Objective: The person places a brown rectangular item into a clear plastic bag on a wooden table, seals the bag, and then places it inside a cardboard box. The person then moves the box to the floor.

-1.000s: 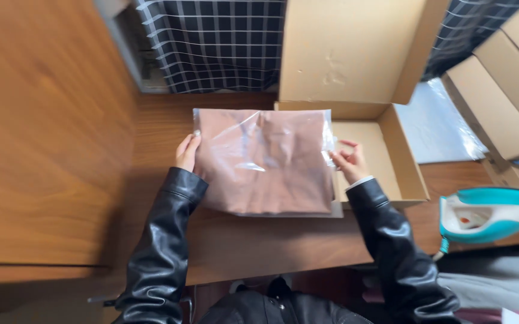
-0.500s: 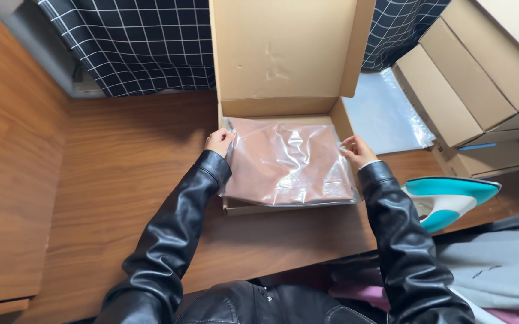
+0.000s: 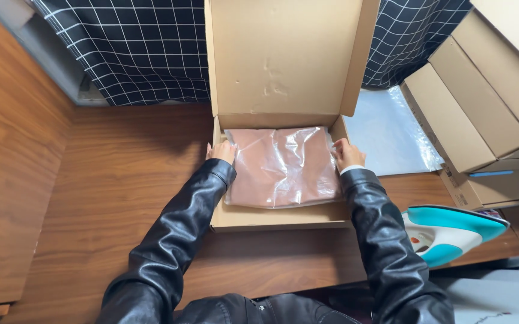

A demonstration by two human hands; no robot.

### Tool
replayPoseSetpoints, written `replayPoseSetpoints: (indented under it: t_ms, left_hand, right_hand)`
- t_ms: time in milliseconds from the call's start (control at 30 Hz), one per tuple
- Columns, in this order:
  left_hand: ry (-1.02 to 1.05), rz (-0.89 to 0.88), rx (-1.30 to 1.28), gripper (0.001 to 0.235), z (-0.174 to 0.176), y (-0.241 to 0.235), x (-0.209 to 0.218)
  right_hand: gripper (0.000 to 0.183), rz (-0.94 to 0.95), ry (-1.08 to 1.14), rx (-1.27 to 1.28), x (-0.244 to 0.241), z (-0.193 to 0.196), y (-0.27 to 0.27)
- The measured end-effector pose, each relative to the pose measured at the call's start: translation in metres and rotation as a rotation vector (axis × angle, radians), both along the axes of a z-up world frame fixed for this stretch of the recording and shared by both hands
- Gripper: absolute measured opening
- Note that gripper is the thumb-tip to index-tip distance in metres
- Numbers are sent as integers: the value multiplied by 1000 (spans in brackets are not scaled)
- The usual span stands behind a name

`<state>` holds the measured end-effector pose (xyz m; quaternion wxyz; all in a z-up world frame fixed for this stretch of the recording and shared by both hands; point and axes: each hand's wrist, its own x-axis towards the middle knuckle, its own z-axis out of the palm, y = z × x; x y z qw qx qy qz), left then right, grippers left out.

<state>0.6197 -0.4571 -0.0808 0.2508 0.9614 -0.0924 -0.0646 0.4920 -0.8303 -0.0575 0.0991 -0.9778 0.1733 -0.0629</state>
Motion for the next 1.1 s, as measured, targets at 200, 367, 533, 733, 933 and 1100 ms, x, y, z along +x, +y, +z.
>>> replayPoseSetpoints:
  t_ms: [200, 367, 533, 733, 933, 1100]
  left_hand:
    - [-673, 71, -171, 18, 43, 2, 10]
    - [-645, 187, -227, 26, 88, -3, 14]
    - [-815, 276, -363, 29, 70, -4, 26]
    - [-677, 178, -487, 33, 22, -1, 62]
    - [-338, 157, -475, 42, 17, 2, 48]
    - [-336, 109, -388, 42, 4, 15, 33]
  right_hand:
    - [33, -65, -399, 478, 9, -29, -32]
    - [13, -142, -537, 560, 5, -35, -28]
    - [10, -164, -576, 631, -1, -24, -17]
    - [9, -127, -626, 701, -2, -15, -13]
    - [11, -127, -756, 765, -10, 12, 4]
    - [19, -118, -830, 725, -26, 54, 31]
